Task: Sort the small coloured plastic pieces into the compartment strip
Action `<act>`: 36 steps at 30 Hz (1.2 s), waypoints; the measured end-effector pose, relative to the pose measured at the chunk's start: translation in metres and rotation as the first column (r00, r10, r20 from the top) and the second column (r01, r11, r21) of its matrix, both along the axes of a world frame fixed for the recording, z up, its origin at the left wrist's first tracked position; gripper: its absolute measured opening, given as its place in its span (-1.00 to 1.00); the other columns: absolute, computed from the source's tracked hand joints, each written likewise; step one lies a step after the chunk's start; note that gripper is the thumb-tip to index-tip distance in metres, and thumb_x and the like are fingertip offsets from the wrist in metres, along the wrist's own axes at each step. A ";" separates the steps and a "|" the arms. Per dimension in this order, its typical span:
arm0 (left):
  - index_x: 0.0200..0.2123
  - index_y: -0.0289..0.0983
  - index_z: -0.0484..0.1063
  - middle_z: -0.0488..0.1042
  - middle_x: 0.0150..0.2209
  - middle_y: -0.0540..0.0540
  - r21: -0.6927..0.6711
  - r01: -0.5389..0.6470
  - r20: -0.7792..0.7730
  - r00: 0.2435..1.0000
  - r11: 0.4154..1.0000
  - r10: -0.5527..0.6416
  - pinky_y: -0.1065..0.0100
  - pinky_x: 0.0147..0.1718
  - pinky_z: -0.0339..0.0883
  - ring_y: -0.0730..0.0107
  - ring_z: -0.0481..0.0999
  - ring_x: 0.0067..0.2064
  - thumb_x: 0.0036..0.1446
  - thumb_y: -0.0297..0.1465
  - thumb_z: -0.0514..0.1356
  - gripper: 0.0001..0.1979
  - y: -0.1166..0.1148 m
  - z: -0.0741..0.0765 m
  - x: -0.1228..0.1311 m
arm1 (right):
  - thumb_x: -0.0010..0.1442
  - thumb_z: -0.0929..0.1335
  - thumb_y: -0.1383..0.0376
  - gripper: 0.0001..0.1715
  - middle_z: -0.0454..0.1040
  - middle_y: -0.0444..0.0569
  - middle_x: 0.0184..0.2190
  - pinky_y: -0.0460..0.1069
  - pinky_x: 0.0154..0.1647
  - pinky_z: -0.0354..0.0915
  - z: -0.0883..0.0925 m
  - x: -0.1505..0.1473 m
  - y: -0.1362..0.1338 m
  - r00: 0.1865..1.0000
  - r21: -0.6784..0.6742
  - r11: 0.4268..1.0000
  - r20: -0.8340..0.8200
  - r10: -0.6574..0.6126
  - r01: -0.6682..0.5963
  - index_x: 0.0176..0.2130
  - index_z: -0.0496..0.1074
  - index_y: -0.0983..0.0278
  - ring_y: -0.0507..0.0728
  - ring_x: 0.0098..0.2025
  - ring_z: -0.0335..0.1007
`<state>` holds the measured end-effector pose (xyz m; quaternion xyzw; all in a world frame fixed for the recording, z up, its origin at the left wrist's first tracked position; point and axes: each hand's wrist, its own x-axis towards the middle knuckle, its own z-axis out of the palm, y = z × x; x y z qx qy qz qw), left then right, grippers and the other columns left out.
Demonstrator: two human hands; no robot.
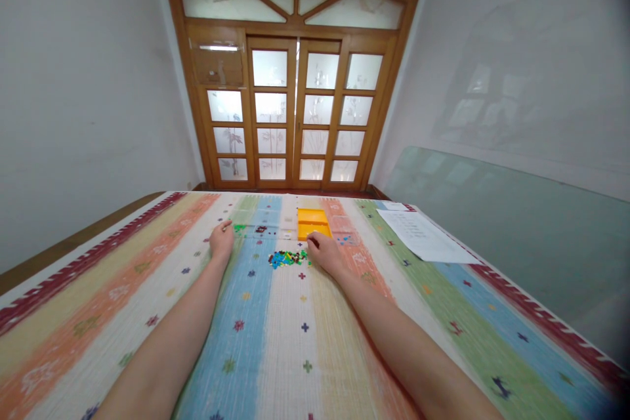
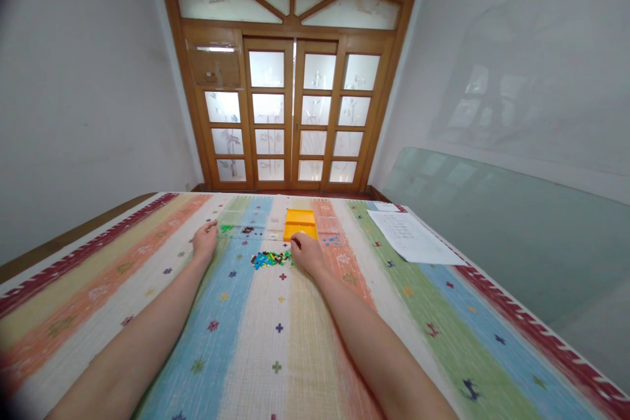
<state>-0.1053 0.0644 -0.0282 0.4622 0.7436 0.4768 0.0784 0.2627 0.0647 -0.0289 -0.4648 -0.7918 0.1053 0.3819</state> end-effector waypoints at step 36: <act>-0.19 -0.22 0.63 0.64 -0.04 -0.16 -0.015 0.199 -0.429 0.884 0.980 -0.186 0.12 0.21 0.33 0.08 0.55 0.07 0.26 -0.35 0.06 -0.68 0.005 -0.011 0.009 | 0.31 0.37 0.37 -0.85 0.59 0.01 -0.16 0.02 -0.02 0.31 -0.001 0.013 -0.039 0.987 -0.079 0.984 0.020 0.161 -0.159 -0.15 0.56 0.26 0.17 -0.09 0.47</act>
